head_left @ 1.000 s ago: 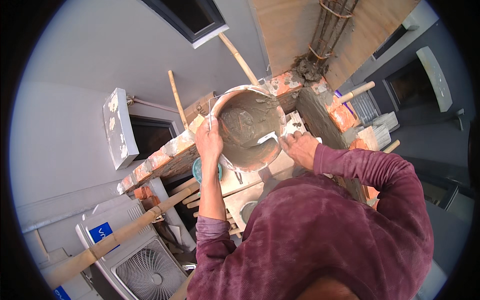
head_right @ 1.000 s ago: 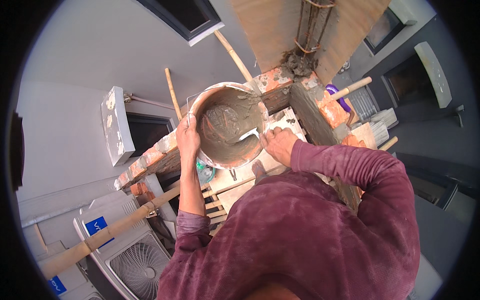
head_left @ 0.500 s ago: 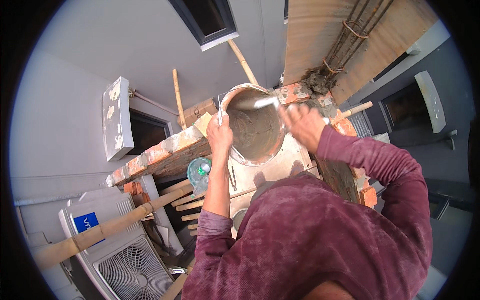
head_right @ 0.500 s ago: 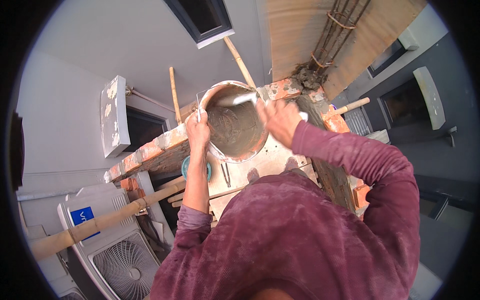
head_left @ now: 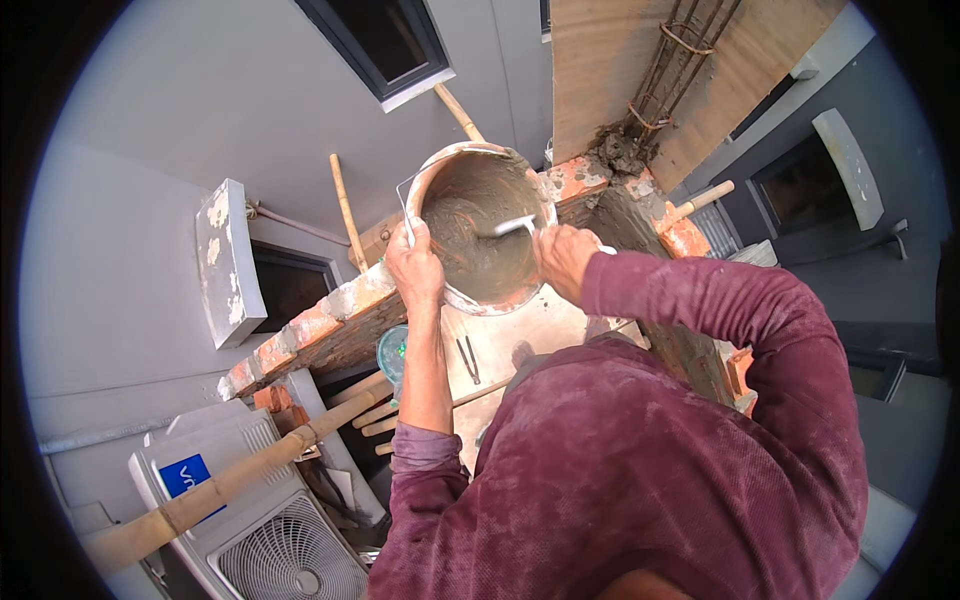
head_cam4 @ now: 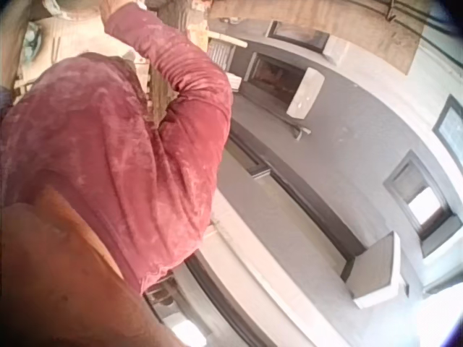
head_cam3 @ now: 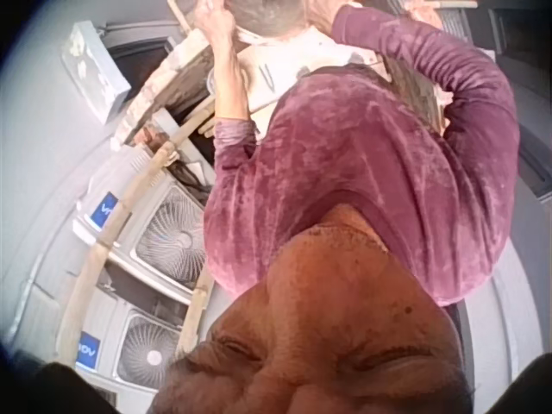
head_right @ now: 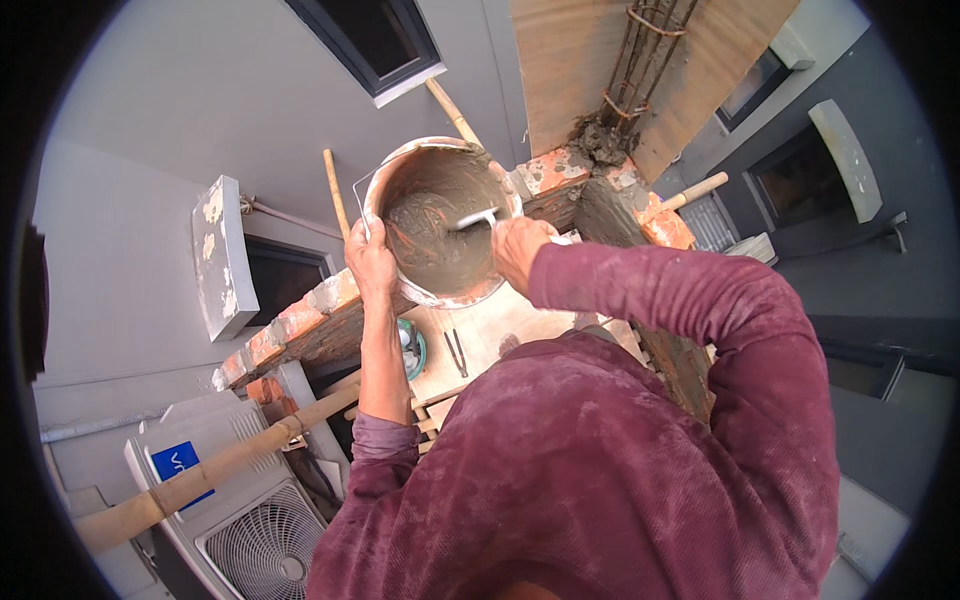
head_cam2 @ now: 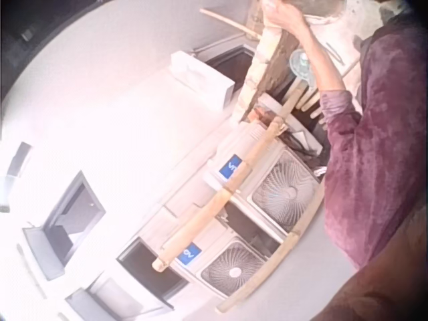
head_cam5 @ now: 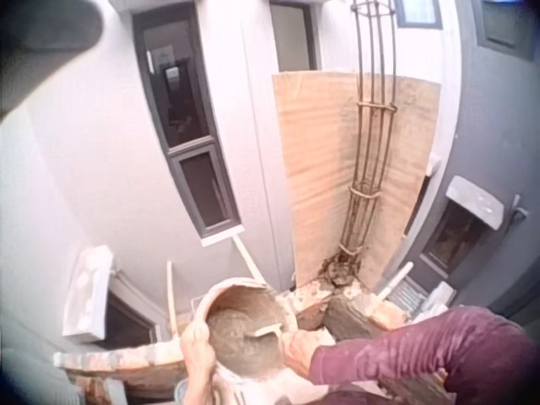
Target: The person scoops mortar from a bucket with a trowel and applies it to a brick wall under construction. The person places bricks onto the mortar bed, taps them into position, and scrapes away excess mortar.
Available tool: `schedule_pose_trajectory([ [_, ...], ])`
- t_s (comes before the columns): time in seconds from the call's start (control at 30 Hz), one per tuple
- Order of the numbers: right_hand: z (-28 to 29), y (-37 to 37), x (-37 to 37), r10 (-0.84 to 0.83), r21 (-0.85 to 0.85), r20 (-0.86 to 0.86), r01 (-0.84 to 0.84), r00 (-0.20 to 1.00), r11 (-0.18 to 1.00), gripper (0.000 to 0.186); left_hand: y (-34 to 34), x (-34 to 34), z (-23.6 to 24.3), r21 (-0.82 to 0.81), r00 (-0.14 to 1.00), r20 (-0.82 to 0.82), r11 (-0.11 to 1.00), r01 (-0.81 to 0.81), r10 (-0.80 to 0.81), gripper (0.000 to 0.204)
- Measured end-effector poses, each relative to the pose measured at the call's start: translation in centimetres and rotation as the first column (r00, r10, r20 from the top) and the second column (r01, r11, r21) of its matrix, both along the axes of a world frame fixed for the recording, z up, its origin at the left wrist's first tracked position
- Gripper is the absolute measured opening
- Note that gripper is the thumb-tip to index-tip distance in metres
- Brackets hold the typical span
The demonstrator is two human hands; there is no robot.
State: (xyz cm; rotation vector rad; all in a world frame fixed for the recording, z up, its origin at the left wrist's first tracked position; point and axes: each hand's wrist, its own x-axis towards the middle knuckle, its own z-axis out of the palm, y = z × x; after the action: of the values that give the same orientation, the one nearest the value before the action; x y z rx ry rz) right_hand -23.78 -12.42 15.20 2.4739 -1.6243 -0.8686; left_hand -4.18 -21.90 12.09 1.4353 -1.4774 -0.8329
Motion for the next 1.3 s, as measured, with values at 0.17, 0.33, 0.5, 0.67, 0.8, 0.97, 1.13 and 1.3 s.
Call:
schedule_pose_trajectory([
  [0.17,0.8,0.1,-0.9,0.085,-0.173,0.246,-0.042,0.965,0.984,0.050,-0.8,2.0,0.3,0.022,0.998,0.012,0.998,0.062,-0.062,0.033],
  [0.33,-0.7,1.8,-1.5,0.092,-0.041,0.251,-0.084,0.964,0.996,0.044,-0.3,0.0,1.2,0.040,0.998,0.049,0.998,0.044,-0.046,0.033],
  [0.5,-1.2,-1.6,-2.7,0.042,-0.039,0.268,-0.033,0.962,0.999,0.023,1.0,-3.4,2.4,-0.096,0.956,0.265,0.983,0.155,-0.125,0.032],
  [0.67,-4.2,-1.2,-3.9,-0.221,0.274,0.444,0.103,0.869,0.956,0.015,3.0,-6.8,0.8,-0.167,0.934,0.271,0.945,0.283,-0.232,0.035],
  [0.8,-6.4,2.4,-8.6,-0.343,0.392,0.620,0.099,0.706,0.914,0.025,5.6,-9.3,-0.4,-0.057,0.939,0.224,0.958,0.280,-0.261,0.037],
  [0.97,-8.2,5.3,-12.5,-0.541,0.590,0.748,-0.012,0.385,0.807,0.026,7.4,-10.2,-2.6,0.006,0.942,0.208,0.963,0.268,-0.263,0.034],
  [1.13,-10.2,7.8,-16.2,-0.846,0.842,0.532,-0.086,-0.032,0.532,0.053,7.4,-11.5,-5.5,0.096,0.991,0.046,0.988,0.124,-0.129,0.034],
  [1.3,-10.9,8.6,-20.8,-0.827,0.851,0.491,-0.054,-0.273,0.523,0.049,5.5,-10.5,-10.0,0.246,0.974,-0.222,0.969,0.003,0.053,0.034],
])
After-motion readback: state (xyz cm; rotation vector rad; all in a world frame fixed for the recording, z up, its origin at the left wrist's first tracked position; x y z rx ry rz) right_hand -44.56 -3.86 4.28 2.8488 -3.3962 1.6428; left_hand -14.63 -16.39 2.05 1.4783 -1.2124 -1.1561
